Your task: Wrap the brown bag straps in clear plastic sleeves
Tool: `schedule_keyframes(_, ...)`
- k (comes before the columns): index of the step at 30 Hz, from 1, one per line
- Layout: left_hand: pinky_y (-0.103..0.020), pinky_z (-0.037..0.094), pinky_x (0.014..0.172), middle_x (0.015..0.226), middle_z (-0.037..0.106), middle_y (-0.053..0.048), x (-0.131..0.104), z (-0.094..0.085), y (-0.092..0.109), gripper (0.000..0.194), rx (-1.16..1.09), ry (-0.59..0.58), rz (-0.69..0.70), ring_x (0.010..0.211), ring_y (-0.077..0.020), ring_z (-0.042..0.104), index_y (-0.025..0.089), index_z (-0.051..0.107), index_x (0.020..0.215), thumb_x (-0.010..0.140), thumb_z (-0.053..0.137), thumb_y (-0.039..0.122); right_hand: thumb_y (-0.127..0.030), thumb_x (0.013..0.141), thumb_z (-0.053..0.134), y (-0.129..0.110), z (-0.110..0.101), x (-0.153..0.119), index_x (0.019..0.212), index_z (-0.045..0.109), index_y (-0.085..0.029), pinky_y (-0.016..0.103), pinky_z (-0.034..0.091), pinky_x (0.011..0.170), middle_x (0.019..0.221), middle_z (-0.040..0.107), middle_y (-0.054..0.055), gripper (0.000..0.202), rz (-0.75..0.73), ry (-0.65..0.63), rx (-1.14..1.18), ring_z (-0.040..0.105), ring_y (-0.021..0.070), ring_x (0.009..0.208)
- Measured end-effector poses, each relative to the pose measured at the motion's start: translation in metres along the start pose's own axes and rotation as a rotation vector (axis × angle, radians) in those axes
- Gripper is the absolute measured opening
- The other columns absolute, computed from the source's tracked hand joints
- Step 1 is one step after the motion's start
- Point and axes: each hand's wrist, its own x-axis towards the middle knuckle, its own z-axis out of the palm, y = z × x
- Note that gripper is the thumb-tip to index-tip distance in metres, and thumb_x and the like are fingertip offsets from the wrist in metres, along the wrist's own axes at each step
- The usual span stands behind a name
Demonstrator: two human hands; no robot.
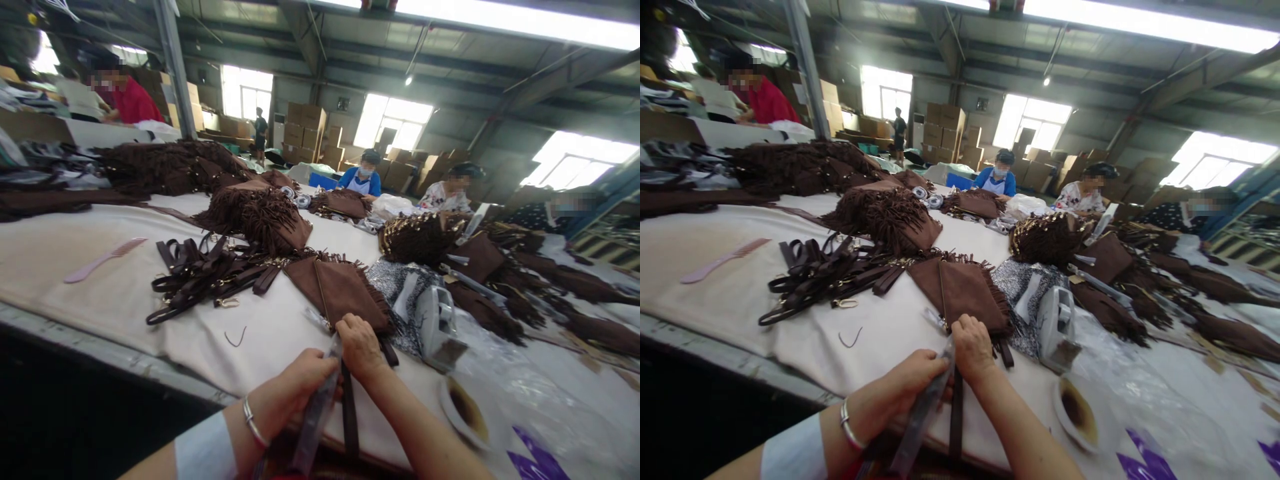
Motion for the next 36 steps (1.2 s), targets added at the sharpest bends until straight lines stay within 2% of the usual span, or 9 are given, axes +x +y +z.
schedule_keyframes(4, -0.025, 0.046, 0.044, 0.059, 0.061, -0.004, 0.007, -0.001, 0.005, 0.027, 0.030, -0.012, -0.005, 0.049, -0.0162, 0.060, 0.013, 0.057, 0.080, 0.082, 0.058, 0.040, -0.009, 0.086, 0.048, 0.009, 0.009, 0.002, 0.079, 0.061, -0.020, 0.029, 0.040, 0.076, 0.086, 0.061, 0.006, 0.018, 0.098, 0.043, 0.272, 0.056, 0.0190, 0.084)
schedule_keyframes(10, -0.023, 0.046, 0.047, 0.054, 0.050, 0.005, 0.015, -0.007, 0.004, 0.019, -0.068, -0.053, 0.029, 0.044, -0.0093, 0.048, 0.018, 0.051, 0.078, 0.080, 0.062, 0.033, -0.007, 0.084, 0.046, 0.023, 0.003, -0.007, 0.093, 0.061, -0.018, 0.028, 0.045, 0.083, 0.091, 0.062, 0.006, 0.020, 0.091, 0.099, 0.394, 0.058, 0.0184, 0.089)
schedule_keyframes(14, -0.014, 0.031, 0.040, 0.055, 0.043, 0.007, 0.016, -0.019, 0.006, 0.016, -0.237, -0.181, -0.040, 0.039, -0.0030, 0.034, 0.015, 0.050, 0.074, 0.076, 0.064, 0.023, -0.009, 0.084, 0.050, 0.027, 0.001, -0.028, 0.102, 0.061, -0.020, 0.031, 0.045, 0.088, 0.100, 0.062, 0.006, 0.024, -0.018, 0.086, 0.487, 0.057, 0.0197, 0.097)
schedule_keyframes(17, -0.011, 0.024, 0.038, 0.058, 0.043, 0.007, 0.018, -0.025, 0.009, 0.013, -0.339, -0.244, -0.147, 0.039, -0.0011, 0.031, 0.014, 0.050, 0.074, 0.075, 0.063, 0.018, -0.012, 0.082, 0.057, 0.021, 0.006, -0.035, 0.102, 0.062, -0.021, 0.033, 0.044, 0.087, 0.102, 0.062, 0.006, 0.023, -0.038, 0.072, 0.412, 0.056, 0.0215, 0.097)
schedule_keyframes(21, -0.011, 0.020, 0.036, 0.061, 0.044, 0.006, 0.016, -0.025, 0.011, 0.014, -0.297, -0.219, -0.183, 0.039, -0.0008, 0.029, 0.013, 0.051, 0.076, 0.079, 0.058, 0.024, -0.011, 0.084, 0.056, 0.009, 0.008, -0.029, 0.084, 0.064, -0.021, 0.031, 0.041, 0.081, 0.090, 0.063, 0.005, 0.013, -0.020, 0.090, 0.250, 0.055, 0.0198, 0.088)
schedule_keyframes(26, -0.015, 0.016, 0.033, 0.064, 0.051, 0.004, 0.008, -0.017, 0.005, 0.037, 0.008, -0.043, -0.014, 0.037, -0.0030, 0.030, 0.017, 0.052, 0.084, 0.080, 0.059, 0.054, -0.016, 0.087, 0.057, 0.005, 0.007, -0.022, 0.076, 0.061, -0.020, 0.034, 0.035, 0.073, 0.081, 0.062, 0.005, 0.012, -0.041, 0.134, 0.010, 0.052, 0.0208, 0.078)
schedule_keyframes(30, -0.019, 0.020, 0.032, 0.057, 0.047, 0.007, 0.006, -0.011, 0.002, 0.036, 0.169, -0.025, 0.081, 0.035, -0.0048, 0.031, 0.019, 0.053, 0.083, 0.081, 0.055, 0.055, -0.014, 0.087, 0.055, 0.013, 0.006, -0.023, 0.077, 0.061, -0.020, 0.033, 0.036, 0.073, 0.081, 0.063, 0.005, 0.013, -0.058, 0.109, 0.040, 0.053, 0.0206, 0.079)
schedule_keyframes(32, -0.019, 0.022, 0.033, 0.056, 0.046, 0.007, 0.006, -0.010, 0.004, 0.030, 0.157, -0.038, 0.067, 0.035, -0.0049, 0.032, 0.019, 0.053, 0.081, 0.080, 0.058, 0.049, -0.011, 0.087, 0.052, 0.019, 0.001, -0.024, 0.084, 0.063, -0.020, 0.032, 0.038, 0.077, 0.087, 0.065, 0.005, 0.014, -0.066, 0.087, 0.139, 0.055, 0.0200, 0.083)
schedule_keyframes(36, -0.018, 0.034, 0.041, 0.062, 0.054, 0.003, 0.006, -0.011, 0.009, 0.026, -0.006, -0.133, 0.002, 0.045, -0.0073, 0.047, 0.017, 0.052, 0.082, 0.075, 0.063, 0.039, -0.011, 0.089, 0.050, 0.024, -0.014, -0.030, 0.120, 0.058, -0.022, 0.033, 0.040, 0.088, 0.113, 0.062, 0.008, 0.034, -0.143, 0.076, 0.240, 0.054, 0.0213, 0.101)
